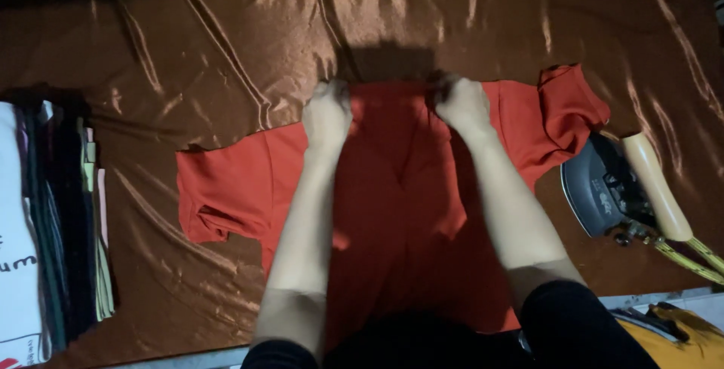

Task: Ironing and folding a red shirt at an ironing station.

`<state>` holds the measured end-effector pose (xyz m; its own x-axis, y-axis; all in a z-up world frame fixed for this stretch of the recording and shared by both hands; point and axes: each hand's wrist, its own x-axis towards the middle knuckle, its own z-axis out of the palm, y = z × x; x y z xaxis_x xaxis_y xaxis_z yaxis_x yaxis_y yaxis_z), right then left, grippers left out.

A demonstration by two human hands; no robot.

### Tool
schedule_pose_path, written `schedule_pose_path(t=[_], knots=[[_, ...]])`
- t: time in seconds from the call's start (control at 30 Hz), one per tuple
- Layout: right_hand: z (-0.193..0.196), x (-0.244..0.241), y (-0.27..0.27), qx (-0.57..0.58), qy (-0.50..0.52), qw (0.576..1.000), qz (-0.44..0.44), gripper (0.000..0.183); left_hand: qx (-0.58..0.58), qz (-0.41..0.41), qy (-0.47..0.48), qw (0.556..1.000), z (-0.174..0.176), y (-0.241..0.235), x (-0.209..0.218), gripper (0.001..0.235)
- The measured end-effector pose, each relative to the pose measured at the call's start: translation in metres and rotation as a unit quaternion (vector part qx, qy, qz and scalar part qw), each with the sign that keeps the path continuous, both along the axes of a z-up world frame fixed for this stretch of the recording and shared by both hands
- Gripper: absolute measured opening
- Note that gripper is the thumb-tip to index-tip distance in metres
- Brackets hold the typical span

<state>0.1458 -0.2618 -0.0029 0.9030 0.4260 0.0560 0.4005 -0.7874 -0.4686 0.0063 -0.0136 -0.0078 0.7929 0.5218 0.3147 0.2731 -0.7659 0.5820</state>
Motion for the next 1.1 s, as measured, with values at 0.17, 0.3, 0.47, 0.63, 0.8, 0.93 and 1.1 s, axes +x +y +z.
schedule_pose_path(t=[0.17,0.3,0.47,0.63,0.8,0.93,1.1], knots=[[-0.006,0.011,0.031,0.160,0.241,0.944,-0.156,0.015,-0.062,0.039,-0.017,0.997,-0.013,-0.007,0.021,0.017],[-0.021,0.015,0.041,0.254,0.307,0.890,-0.222,0.022,-0.071,0.068,-0.025,0.995,-0.018,-0.009,0.029,0.022],[-0.036,-0.015,0.007,0.199,0.073,0.970,-0.116,0.020,-0.040,0.028,-0.048,0.998,-0.010,-0.025,-0.012,0.023],[-0.055,-0.043,-0.002,0.167,0.015,0.986,-0.011,0.012,0.067,-0.074,-0.064,0.993,-0.022,-0.060,-0.052,0.019],[0.017,-0.043,-0.063,0.147,-0.096,0.984,0.023,0.027,0.093,-0.070,-0.050,0.992,0.003,-0.072,-0.064,0.030],[0.099,-0.046,-0.231,0.020,-0.263,0.963,-0.058,0.023,0.129,-0.063,-0.057,0.988,-0.001,-0.086,-0.056,0.030],[0.105,-0.035,-0.354,-0.204,-0.056,0.951,-0.224,0.075,0.155,-0.072,0.020,0.985,-0.007,-0.119,0.003,0.035]])
